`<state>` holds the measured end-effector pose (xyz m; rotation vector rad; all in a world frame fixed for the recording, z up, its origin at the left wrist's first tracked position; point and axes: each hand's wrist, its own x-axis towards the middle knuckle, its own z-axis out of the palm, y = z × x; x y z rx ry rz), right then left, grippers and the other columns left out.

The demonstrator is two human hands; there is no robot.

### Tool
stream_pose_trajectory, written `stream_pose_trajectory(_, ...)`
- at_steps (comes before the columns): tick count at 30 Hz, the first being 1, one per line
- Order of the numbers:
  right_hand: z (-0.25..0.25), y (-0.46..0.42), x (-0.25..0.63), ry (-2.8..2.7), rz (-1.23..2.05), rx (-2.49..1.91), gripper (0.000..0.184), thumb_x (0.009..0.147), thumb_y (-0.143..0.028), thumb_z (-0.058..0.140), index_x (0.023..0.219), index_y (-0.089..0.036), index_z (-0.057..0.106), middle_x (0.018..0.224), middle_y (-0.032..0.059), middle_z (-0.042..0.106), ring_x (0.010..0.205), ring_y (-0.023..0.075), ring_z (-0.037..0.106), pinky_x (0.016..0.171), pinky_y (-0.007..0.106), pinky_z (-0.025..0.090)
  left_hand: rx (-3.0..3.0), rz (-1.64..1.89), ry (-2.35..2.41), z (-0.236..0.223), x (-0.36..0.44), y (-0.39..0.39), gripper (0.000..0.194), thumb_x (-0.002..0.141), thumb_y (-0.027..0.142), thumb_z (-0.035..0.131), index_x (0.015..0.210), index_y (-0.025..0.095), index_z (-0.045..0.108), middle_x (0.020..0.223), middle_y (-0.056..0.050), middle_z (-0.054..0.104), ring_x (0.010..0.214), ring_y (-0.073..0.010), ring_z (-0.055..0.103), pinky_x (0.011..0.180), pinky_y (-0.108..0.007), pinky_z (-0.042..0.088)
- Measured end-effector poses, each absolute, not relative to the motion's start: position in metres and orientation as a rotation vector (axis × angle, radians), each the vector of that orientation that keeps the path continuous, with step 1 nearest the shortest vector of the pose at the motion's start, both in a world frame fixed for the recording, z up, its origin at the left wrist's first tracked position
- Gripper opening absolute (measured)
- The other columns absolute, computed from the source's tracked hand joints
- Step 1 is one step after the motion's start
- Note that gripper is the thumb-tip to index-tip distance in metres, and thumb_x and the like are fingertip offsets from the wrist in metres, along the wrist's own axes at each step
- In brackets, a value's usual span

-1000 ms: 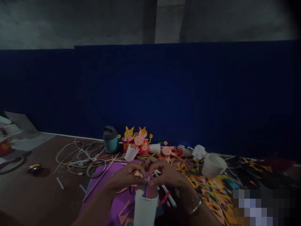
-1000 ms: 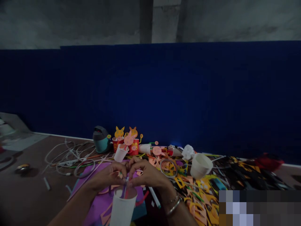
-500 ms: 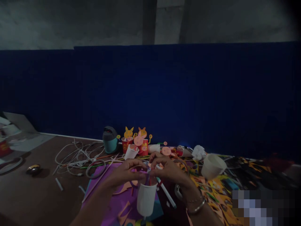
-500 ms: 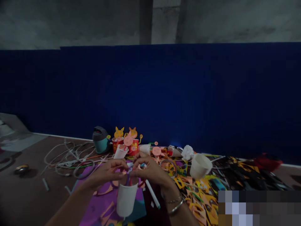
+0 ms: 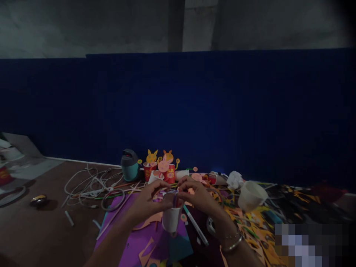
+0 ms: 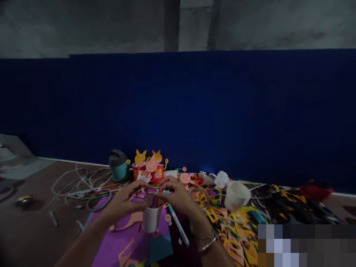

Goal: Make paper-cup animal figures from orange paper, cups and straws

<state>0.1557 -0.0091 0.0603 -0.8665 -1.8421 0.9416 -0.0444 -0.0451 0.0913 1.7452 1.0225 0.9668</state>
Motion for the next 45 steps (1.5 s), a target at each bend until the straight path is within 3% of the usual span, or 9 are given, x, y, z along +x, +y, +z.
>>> stream_pose_trajectory(5,0.062,-0.012,0.150,-1.796,0.922,-0.871,0.006,0.072,-0.022,0.069,0.068,-0.018,0.066,0.089,0.0021,0.058,0.087,0.0156,0.056,0.081,0.029,0.042,1.837,1.030,1.180,0.078,-0.032,-0.044,0.007,0.072,0.020,0.057,0.074,0.016,0.061,0.075,-0.002,0.059,0.075,-0.0167,0.054,0.068,-0.025,0.042)
stream_pose_trajectory(12,0.059,-0.012,0.145,-1.778,0.880,-0.896,0.006,0.073,-0.024,0.068,0.070,-0.019,0.069,0.088,0.0034,0.060,0.086,0.0166,0.057,0.079,0.029,0.044,1.770,1.067,1.160,0.073,-0.031,-0.040,0.009,0.070,0.018,0.054,0.071,0.015,0.062,0.071,-0.001,0.058,0.071,-0.0155,0.053,0.064,-0.023,0.040)
stream_pose_trajectory(15,0.062,-0.015,0.144,-1.794,0.708,-0.941,0.011,0.073,-0.023,0.067,0.084,-0.021,0.069,0.090,0.0034,0.061,0.089,0.0178,0.056,0.081,0.031,0.043,1.711,1.104,1.217,0.072,-0.031,-0.038,0.008,0.067,0.018,0.054,0.067,0.015,0.061,0.066,0.000,0.055,0.066,-0.0143,0.050,0.060,-0.023,0.038)
stream_pose_trajectory(18,0.066,-0.021,0.141,-1.815,0.511,-0.978,0.007,0.074,-0.019,0.066,0.080,-0.022,0.068,0.088,0.0031,0.060,0.089,0.0183,0.054,0.081,0.032,0.041,1.726,1.117,1.306,0.071,-0.030,-0.037,0.008,0.065,0.017,0.052,0.064,0.016,0.060,0.062,0.001,0.053,0.065,-0.0145,0.049,0.059,-0.023,0.036)
stream_pose_trajectory(21,0.068,-0.029,0.135,-1.896,0.397,-1.034,0.008,0.074,-0.015,0.064,0.070,-0.022,0.067,0.088,0.0027,0.060,0.089,0.0187,0.053,0.080,0.032,0.038,1.794,1.112,1.342,0.069,-0.030,-0.036,0.009,0.063,0.015,0.050,0.061,0.017,0.059,0.063,0.001,0.054,0.066,-0.0153,0.051,0.061,-0.024,0.037)
stream_pose_trajectory(30,0.064,-0.036,0.126,-2.012,0.184,-1.164,0.009,0.075,-0.014,0.063,0.071,-0.021,0.065,0.089,0.0017,0.061,0.089,0.0196,0.051,0.081,0.035,0.032,2.195,1.041,1.685,0.067,-0.028,-0.042,0.009,0.066,0.016,0.058,0.069,0.022,0.064,0.076,0.000,0.062,0.079,-0.0186,0.053,0.074,-0.030,0.035)
stream_pose_trajectory(45,0.066,-0.041,0.123,-2.039,0.159,-1.172,0.009,0.076,-0.012,0.057,0.072,-0.019,0.059,0.090,0.0057,0.059,0.089,0.0223,0.050,0.082,0.038,0.036,2.363,0.970,1.750,0.075,-0.021,-0.053,0.007,0.071,0.017,0.057,0.066,0.021,0.059,0.080,-0.001,0.061,0.084,-0.0204,0.051,0.077,-0.034,0.031)
